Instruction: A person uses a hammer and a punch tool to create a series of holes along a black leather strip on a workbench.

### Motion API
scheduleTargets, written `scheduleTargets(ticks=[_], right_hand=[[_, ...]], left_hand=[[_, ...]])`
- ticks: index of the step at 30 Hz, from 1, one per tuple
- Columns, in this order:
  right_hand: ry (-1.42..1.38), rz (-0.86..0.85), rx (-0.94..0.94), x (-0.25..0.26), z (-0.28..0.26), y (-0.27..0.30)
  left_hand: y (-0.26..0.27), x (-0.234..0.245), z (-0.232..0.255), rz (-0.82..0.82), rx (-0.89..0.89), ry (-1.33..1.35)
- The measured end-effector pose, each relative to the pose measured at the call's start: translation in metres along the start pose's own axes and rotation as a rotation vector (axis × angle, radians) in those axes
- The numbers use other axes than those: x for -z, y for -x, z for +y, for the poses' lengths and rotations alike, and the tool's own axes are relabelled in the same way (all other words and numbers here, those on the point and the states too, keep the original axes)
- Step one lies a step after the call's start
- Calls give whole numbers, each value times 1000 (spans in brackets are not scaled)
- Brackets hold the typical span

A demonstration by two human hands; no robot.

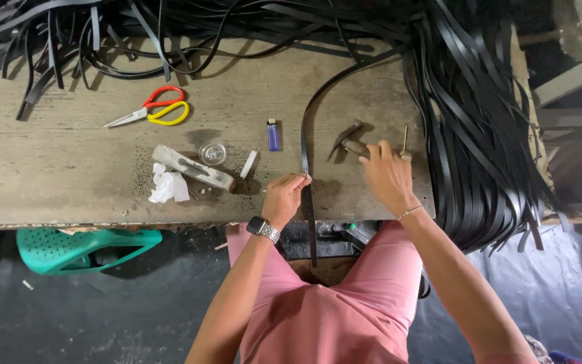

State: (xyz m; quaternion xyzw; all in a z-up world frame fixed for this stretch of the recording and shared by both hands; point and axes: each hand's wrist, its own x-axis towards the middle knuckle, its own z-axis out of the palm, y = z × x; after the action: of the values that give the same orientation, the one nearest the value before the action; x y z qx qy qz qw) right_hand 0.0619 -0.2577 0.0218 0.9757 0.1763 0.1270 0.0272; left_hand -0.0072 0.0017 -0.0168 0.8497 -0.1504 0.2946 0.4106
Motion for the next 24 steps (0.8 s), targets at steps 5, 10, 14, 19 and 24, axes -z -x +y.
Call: scheduleTargets(ticks=[5, 10, 14, 19, 24], right_hand=[[-433, -98, -119, 36, -22, 13], [-617, -30, -70, 84, -62, 36], [-470, -51, -40, 112, -69, 36], [-710, 91, -141, 124, -79, 43], [-390, -37, -100, 103, -83, 45]], left_hand=[[1, -1, -4, -16, -4, 36], [9, -10, -18, -41, -15, -12], [10, -9, -16, -62, -12, -58], [11, -11, -17, -66, -11, -68], [8, -8, -14, -85, -42, -154]])
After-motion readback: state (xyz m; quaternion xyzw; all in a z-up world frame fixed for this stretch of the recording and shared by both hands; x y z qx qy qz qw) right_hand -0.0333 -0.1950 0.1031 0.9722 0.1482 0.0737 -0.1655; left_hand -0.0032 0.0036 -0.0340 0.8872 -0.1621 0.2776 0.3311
